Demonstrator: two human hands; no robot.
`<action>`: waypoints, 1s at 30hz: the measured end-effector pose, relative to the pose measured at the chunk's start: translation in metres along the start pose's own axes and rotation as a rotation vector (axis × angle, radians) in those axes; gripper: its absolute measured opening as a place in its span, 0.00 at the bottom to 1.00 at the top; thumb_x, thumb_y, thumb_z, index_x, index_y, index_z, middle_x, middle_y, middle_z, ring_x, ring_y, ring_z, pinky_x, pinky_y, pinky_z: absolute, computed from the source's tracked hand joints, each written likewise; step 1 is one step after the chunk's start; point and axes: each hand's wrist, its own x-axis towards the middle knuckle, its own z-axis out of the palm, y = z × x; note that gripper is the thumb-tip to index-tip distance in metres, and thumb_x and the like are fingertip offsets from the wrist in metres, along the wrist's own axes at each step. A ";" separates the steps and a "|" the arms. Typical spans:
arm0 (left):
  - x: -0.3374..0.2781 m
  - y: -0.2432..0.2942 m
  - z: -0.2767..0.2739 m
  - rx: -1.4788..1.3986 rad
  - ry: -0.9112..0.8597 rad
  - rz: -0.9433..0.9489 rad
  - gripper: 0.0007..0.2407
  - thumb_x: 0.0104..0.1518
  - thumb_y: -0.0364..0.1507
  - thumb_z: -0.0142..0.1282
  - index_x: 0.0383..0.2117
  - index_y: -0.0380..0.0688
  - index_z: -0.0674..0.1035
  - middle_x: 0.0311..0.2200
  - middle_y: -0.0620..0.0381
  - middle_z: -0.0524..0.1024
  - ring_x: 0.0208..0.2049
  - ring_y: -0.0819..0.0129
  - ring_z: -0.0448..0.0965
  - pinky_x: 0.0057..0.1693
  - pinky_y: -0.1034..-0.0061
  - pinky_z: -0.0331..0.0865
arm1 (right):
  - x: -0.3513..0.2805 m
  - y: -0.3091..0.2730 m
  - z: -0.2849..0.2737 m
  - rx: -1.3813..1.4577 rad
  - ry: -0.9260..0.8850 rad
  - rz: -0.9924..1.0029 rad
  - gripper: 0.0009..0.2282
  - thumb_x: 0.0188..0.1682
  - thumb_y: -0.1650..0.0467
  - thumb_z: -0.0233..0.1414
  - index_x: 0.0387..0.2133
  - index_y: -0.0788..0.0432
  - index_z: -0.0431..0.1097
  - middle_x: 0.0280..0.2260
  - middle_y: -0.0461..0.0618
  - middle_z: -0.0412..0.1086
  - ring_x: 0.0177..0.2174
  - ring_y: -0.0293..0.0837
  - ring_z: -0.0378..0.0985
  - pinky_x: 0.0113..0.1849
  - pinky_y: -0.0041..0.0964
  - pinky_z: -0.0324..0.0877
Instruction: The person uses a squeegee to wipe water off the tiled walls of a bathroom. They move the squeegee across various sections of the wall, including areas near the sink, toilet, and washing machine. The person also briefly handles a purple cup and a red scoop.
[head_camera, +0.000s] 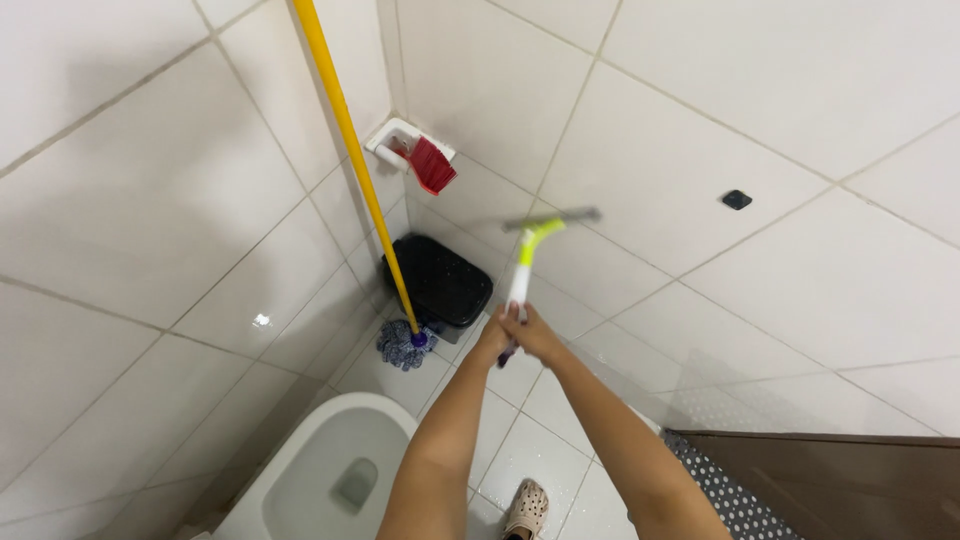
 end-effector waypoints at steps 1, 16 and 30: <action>-0.008 0.002 -0.004 0.004 -0.004 0.001 0.29 0.63 0.57 0.36 0.50 0.42 0.71 0.30 0.58 0.74 0.29 0.72 0.75 0.35 0.73 0.70 | -0.008 0.000 0.002 0.004 0.005 -0.001 0.45 0.46 0.53 0.56 0.70 0.65 0.40 0.49 0.71 0.70 0.43 0.53 0.78 0.41 0.43 0.76; -0.080 0.244 0.074 -0.140 -0.104 0.533 0.24 0.63 0.44 0.48 0.59 0.42 0.65 0.32 0.53 0.78 0.28 0.70 0.79 0.33 0.75 0.74 | -0.115 -0.181 -0.095 0.062 0.398 -0.466 0.38 0.49 0.58 0.55 0.70 0.60 0.47 0.56 0.62 0.68 0.54 0.50 0.72 0.49 0.42 0.72; -0.192 0.213 0.126 0.091 -0.249 0.313 0.20 0.65 0.47 0.45 0.49 0.42 0.72 0.25 0.52 0.76 0.16 0.72 0.69 0.21 0.73 0.63 | -0.216 -0.115 -0.118 0.060 0.440 -0.166 0.44 0.42 0.54 0.58 0.66 0.66 0.48 0.49 0.68 0.70 0.41 0.53 0.80 0.36 0.41 0.77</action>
